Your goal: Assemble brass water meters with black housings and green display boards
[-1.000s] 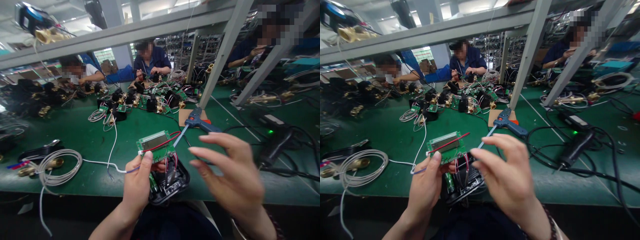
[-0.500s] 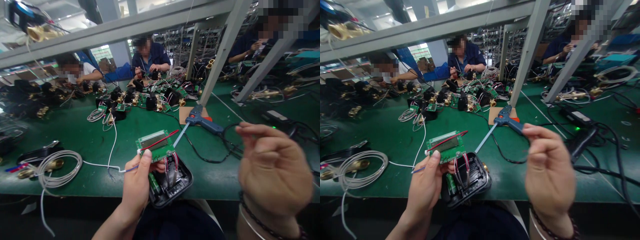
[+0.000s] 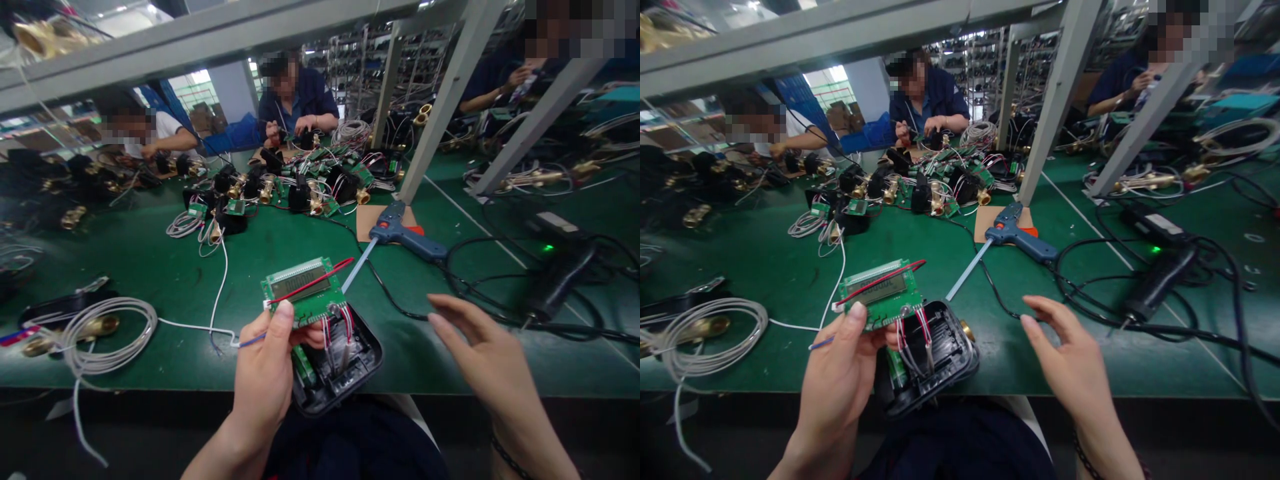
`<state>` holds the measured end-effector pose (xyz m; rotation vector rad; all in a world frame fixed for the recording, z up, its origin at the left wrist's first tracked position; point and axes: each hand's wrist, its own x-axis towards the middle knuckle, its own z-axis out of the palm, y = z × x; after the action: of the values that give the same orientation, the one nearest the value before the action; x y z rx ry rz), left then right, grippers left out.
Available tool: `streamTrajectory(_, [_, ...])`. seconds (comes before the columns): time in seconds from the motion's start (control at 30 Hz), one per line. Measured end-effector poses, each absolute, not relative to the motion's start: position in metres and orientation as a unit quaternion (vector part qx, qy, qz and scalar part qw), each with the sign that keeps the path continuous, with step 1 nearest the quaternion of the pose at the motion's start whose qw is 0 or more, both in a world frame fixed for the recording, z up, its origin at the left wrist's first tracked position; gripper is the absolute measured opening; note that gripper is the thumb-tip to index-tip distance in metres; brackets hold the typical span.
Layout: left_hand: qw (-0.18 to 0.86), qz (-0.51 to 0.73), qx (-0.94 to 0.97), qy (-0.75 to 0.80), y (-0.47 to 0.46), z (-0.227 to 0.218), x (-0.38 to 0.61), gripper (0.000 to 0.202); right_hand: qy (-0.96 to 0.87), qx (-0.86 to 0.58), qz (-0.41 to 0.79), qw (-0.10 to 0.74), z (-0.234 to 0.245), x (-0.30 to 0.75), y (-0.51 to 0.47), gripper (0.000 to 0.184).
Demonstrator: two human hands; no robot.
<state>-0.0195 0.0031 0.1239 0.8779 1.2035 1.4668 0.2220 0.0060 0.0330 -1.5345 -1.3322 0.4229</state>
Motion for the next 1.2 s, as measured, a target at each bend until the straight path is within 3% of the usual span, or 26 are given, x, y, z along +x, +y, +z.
streamTrajectory(0.37, [0.55, 0.6, 0.336, 0.474, 0.006, 0.128, -0.019, 0.035, -0.694, -0.478, 0.179, 0.508, 0.068, 0.182, -0.016, 0.008])
streamTrajectory(0.83, [0.655, 0.548, 0.293, 0.429, 0.008, 0.123, -0.023, 0.031, -0.729, -0.408, 0.195, 0.513, 0.08, 0.158, -0.015, 0.01])
streamTrajectory(1.03, [0.642, 0.556, 0.31, 0.427, 0.003, 0.122, -0.022, 0.032, -0.753, -0.361, 0.131, 0.535, 0.097, 0.152, -0.019, 0.023])
streamTrajectory(1.2, [0.601, 0.588, 0.329, 0.43, -0.002, 0.121, -0.02, 0.028, -0.809, -0.337, 0.069, 0.476, 0.111, 0.141, -0.018, 0.013])
